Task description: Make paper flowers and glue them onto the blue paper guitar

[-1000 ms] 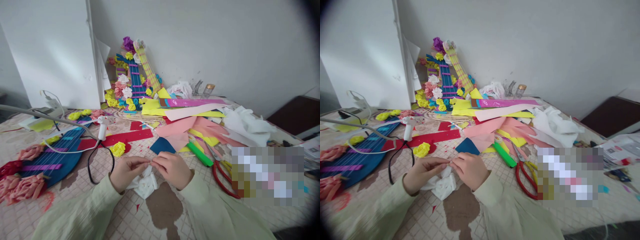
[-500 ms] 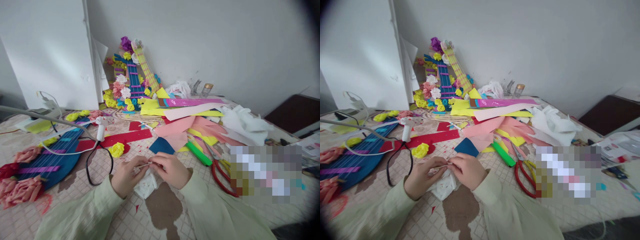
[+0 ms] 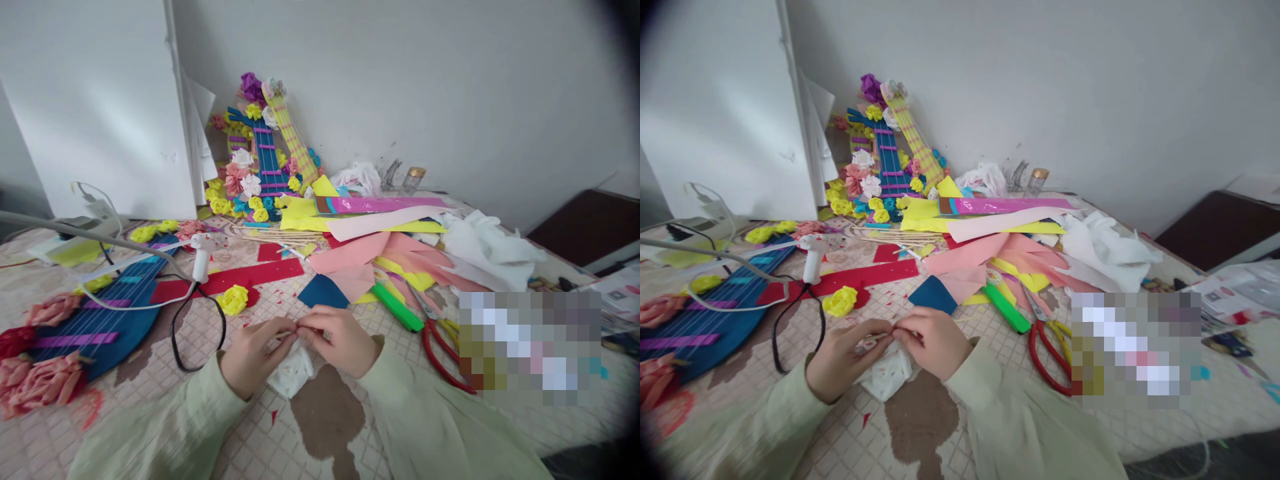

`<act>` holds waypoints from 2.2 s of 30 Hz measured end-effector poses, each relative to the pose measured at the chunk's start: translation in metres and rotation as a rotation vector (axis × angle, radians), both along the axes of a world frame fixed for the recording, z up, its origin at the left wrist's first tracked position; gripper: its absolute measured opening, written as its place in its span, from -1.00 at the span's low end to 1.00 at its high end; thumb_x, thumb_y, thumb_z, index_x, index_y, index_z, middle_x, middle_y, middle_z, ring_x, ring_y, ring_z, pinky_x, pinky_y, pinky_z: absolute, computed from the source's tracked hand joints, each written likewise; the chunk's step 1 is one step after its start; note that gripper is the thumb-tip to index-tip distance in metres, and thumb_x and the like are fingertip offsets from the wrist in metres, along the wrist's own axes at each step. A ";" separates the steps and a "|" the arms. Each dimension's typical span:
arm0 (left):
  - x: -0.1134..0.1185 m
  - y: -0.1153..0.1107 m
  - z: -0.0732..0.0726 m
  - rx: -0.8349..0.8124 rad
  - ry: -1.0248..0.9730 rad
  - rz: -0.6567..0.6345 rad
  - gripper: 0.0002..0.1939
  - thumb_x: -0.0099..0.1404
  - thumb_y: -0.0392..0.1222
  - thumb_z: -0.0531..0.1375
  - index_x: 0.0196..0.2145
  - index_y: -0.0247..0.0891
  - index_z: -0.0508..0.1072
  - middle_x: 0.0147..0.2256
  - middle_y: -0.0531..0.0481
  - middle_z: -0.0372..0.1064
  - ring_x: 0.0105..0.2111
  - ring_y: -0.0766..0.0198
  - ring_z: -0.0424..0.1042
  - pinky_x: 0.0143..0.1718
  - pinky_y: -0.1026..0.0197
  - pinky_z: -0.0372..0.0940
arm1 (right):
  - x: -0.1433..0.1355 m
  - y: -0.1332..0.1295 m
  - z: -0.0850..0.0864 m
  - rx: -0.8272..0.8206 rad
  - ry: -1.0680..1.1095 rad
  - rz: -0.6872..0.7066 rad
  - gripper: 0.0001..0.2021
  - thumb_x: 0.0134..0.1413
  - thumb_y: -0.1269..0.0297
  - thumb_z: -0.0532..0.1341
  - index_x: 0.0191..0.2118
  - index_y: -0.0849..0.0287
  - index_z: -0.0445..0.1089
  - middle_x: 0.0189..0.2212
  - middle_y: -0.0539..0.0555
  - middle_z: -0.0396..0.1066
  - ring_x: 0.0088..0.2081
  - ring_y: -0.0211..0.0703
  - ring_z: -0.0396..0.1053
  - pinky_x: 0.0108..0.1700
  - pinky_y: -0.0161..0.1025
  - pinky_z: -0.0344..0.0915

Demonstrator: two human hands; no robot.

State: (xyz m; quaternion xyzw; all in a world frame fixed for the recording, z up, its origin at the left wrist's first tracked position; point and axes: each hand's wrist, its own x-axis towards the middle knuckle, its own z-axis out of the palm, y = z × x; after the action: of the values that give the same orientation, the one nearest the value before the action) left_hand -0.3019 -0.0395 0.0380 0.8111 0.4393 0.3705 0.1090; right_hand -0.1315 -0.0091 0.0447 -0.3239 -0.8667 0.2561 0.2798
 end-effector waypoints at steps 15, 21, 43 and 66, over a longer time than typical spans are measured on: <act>-0.001 0.000 0.002 -0.119 -0.028 -0.009 -0.89 0.12 -0.35 0.04 -0.36 -0.27 0.31 -0.47 0.05 0.41 -0.47 0.39 0.40 -0.44 0.40 0.29 | -0.004 -0.004 -0.002 0.057 -0.019 -0.085 -0.85 0.02 0.34 0.06 -0.37 0.18 0.37 -0.44 0.01 0.33 -0.41 -0.32 0.27 -0.38 -0.39 0.17; -0.003 0.001 -0.001 -0.133 -0.032 0.032 -0.89 0.12 -0.33 0.04 -0.35 -0.26 0.30 -0.45 0.05 0.41 -0.45 0.37 0.42 -0.45 0.40 0.30 | -0.008 -0.005 -0.004 0.141 -0.062 -0.114 -0.83 0.04 0.34 0.03 -0.37 0.19 0.36 -0.42 0.05 0.33 -0.34 -0.25 0.26 -0.28 -0.32 0.17; -0.002 0.000 0.003 -0.105 -0.021 0.090 -0.88 0.03 -0.35 0.08 -0.45 -0.23 0.38 -0.52 0.10 0.42 -0.53 0.39 0.38 -0.46 0.39 0.28 | -0.006 -0.003 -0.002 0.047 -0.055 -0.041 -0.84 0.04 0.37 0.02 -0.33 0.20 0.34 -0.41 0.04 0.30 -0.35 -0.29 0.27 -0.31 -0.36 0.18; -0.006 0.006 0.001 -0.605 -0.431 0.049 -0.77 0.02 -0.21 0.12 -0.31 -0.32 0.35 -0.31 -0.09 0.39 -0.33 0.25 0.40 -0.37 0.27 0.33 | -0.003 0.000 -0.002 0.077 -0.094 -0.087 -0.82 0.04 0.37 0.01 -0.40 0.22 0.36 -0.49 0.03 0.31 -0.42 -0.30 0.24 -0.37 -0.36 0.16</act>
State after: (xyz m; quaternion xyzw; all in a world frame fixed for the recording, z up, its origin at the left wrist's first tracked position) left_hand -0.3074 -0.0331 0.0392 0.6349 0.5152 0.3887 0.4247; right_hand -0.1342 -0.0088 0.0426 -0.3621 -0.8732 0.1947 0.2617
